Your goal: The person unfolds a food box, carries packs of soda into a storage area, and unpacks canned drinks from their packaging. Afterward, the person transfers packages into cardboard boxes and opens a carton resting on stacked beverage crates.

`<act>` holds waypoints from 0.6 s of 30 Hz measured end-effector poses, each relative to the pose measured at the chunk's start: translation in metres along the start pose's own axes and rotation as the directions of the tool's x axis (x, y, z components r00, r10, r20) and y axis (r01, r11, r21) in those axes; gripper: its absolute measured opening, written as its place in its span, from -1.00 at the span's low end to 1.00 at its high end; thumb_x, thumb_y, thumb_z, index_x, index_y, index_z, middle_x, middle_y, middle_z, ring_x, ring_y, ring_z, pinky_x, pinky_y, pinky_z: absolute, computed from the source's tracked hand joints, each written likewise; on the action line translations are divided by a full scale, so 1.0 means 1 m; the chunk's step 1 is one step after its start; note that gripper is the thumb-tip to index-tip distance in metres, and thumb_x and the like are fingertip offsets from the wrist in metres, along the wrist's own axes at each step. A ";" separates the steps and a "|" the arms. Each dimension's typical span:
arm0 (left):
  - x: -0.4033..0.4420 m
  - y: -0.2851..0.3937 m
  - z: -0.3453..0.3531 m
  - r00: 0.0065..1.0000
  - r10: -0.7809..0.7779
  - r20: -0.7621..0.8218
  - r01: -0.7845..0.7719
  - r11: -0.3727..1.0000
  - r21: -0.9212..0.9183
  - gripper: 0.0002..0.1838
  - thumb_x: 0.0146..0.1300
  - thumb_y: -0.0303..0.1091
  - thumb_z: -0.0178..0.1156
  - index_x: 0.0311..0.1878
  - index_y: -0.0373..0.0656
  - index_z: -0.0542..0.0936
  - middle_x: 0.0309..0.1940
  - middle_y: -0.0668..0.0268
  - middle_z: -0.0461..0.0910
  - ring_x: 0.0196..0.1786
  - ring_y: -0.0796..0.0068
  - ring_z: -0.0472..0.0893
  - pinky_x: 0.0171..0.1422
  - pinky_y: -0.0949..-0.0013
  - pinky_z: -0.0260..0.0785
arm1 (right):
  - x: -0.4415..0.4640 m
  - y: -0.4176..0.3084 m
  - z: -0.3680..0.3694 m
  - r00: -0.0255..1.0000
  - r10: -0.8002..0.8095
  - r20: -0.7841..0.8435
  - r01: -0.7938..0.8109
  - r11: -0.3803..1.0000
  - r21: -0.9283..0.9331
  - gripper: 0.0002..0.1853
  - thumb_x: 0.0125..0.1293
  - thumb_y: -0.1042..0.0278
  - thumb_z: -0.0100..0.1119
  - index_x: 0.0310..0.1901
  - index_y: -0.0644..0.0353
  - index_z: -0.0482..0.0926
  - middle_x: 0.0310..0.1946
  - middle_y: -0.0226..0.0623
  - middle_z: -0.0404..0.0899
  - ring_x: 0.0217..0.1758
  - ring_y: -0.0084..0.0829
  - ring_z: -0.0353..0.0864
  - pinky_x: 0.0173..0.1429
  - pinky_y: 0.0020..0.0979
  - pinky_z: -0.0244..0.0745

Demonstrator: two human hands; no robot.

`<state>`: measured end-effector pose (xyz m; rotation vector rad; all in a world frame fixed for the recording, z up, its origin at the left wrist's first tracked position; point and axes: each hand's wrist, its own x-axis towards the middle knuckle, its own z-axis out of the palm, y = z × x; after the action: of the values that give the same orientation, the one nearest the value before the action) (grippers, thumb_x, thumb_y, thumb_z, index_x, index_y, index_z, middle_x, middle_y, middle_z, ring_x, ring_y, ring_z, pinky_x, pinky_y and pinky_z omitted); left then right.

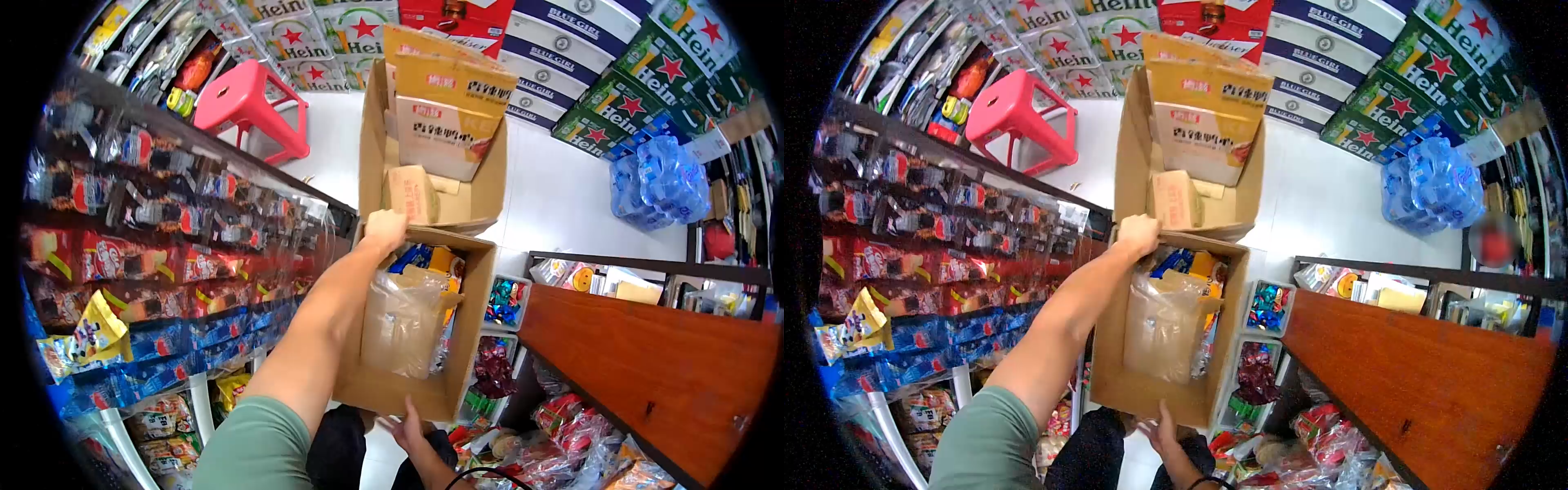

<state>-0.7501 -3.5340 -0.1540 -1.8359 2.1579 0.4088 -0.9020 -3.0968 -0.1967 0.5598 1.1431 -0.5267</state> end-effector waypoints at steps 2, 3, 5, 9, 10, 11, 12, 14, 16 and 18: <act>-0.011 -0.015 0.000 0.996 -0.086 0.021 0.087 0.996 -0.011 -0.69 0.02 -0.08 0.37 -0.31 -0.12 0.69 -0.29 0.13 0.68 -0.16 0.16 0.68 -0.10 0.21 0.53 | 0.007 0.002 0.000 0.994 -0.102 -0.050 0.107 0.986 0.129 -0.47 0.29 0.02 0.09 0.20 0.09 0.27 0.05 -0.15 0.43 -0.05 -0.11 0.58 -0.17 -0.02 0.62; -0.012 -0.026 -0.001 0.991 -0.129 0.029 0.129 0.992 -0.006 -0.68 0.02 -0.06 0.37 -0.30 -0.12 0.69 -0.28 0.12 0.68 -0.16 0.15 0.68 -0.09 0.21 0.53 | 0.004 -0.006 0.004 0.982 -0.171 -0.077 0.177 0.981 0.074 -0.53 0.27 0.18 0.05 0.18 0.11 0.29 0.03 -0.14 0.44 -0.05 -0.11 0.58 -0.19 -0.03 0.64; -0.007 -0.043 0.002 0.976 -0.215 -0.028 0.214 0.976 -0.030 -0.63 0.02 0.02 0.37 -0.31 -0.10 0.69 -0.31 0.06 0.66 -0.16 0.08 0.66 -0.06 0.16 0.52 | -0.006 -0.027 0.019 0.963 -0.247 -0.106 0.251 0.968 0.020 -0.58 0.25 0.35 0.01 0.16 0.13 0.31 0.00 -0.13 0.46 -0.05 -0.11 0.58 -0.20 -0.04 0.65; 0.004 -0.060 -0.041 0.951 -0.294 0.102 0.301 0.951 -0.071 -0.38 0.03 0.14 0.31 0.05 -0.10 0.56 -0.03 0.04 0.60 0.06 0.12 0.58 0.12 0.14 0.43 | -0.014 -0.075 0.050 0.909 -0.399 -0.122 0.398 0.917 -0.028 -0.57 0.14 0.55 -0.07 0.10 0.19 0.35 -0.07 -0.12 0.49 -0.12 -0.12 0.61 -0.21 -0.03 0.66; -0.001 -0.061 -0.057 0.947 -0.313 0.079 0.319 0.942 -0.102 -0.31 0.02 0.17 0.30 0.11 -0.13 0.50 0.03 0.02 0.56 0.12 0.11 0.54 0.17 0.14 0.39 | -0.006 -0.083 0.049 0.907 -0.403 -0.122 0.398 0.915 -0.062 -0.58 0.14 0.56 -0.06 0.09 0.20 0.35 -0.06 -0.13 0.49 -0.12 -0.13 0.61 -0.20 -0.02 0.65; -0.006 -0.064 -0.068 0.942 -0.332 0.057 0.336 0.933 -0.130 -0.23 0.02 0.20 0.29 0.18 -0.16 0.44 0.08 0.01 0.53 0.17 0.11 0.50 0.22 0.14 0.36 | -0.004 -0.086 0.048 0.908 -0.400 -0.121 0.396 0.916 -0.061 -0.58 0.14 0.56 -0.06 0.09 0.20 0.35 -0.06 -0.13 0.49 -0.12 -0.13 0.61 -0.20 -0.02 0.65; -0.009 -0.070 -0.061 0.934 -0.353 -0.047 0.344 0.928 -0.147 -0.22 0.08 0.20 0.23 0.24 -0.16 0.36 0.18 0.07 0.43 0.22 0.13 0.46 0.24 0.08 0.31 | -0.005 -0.089 0.048 0.913 -0.399 -0.082 0.396 0.917 -0.054 -0.58 0.14 0.57 -0.06 0.09 0.20 0.35 -0.06 -0.12 0.49 -0.11 -0.13 0.61 -0.19 -0.02 0.66; -0.011 -0.076 -0.057 0.940 -0.334 -0.064 0.319 0.932 -0.174 -0.24 0.11 0.19 0.20 0.23 -0.18 0.36 0.17 0.06 0.44 0.21 0.11 0.46 0.23 0.06 0.31 | -0.028 -0.082 0.052 0.902 -0.418 -0.109 0.415 0.908 -0.047 -0.59 0.14 0.58 -0.06 0.09 0.21 0.35 -0.06 -0.12 0.49 -0.10 -0.11 0.61 -0.18 -0.03 0.66; -0.019 -0.066 -0.070 0.937 -0.336 -0.094 0.313 0.928 -0.201 -0.32 0.20 0.15 0.13 0.18 -0.22 0.38 0.11 0.03 0.46 0.17 0.04 0.47 0.21 0.02 0.33 | -0.060 -0.074 0.047 0.900 -0.426 -0.089 0.422 0.905 -0.055 -0.60 0.16 0.55 -0.04 0.08 0.24 0.35 -0.06 -0.10 0.49 -0.08 -0.09 0.61 -0.12 0.02 0.63; -0.023 -0.053 -0.078 0.946 -0.321 -0.050 0.307 0.933 -0.187 -0.35 0.21 0.13 0.11 0.16 -0.22 0.39 0.11 0.03 0.47 0.17 0.03 0.47 0.21 0.03 0.33 | -0.090 -0.062 0.030 0.899 -0.430 -0.087 0.427 0.903 -0.054 -0.62 0.18 0.53 -0.02 0.08 0.27 0.35 -0.05 -0.08 0.50 -0.05 -0.06 0.60 -0.07 0.06 0.61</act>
<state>-0.6962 -3.5520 -0.0748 -2.2864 1.8765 0.4730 -0.9505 -3.1538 -0.1117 0.3020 1.3760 -0.8653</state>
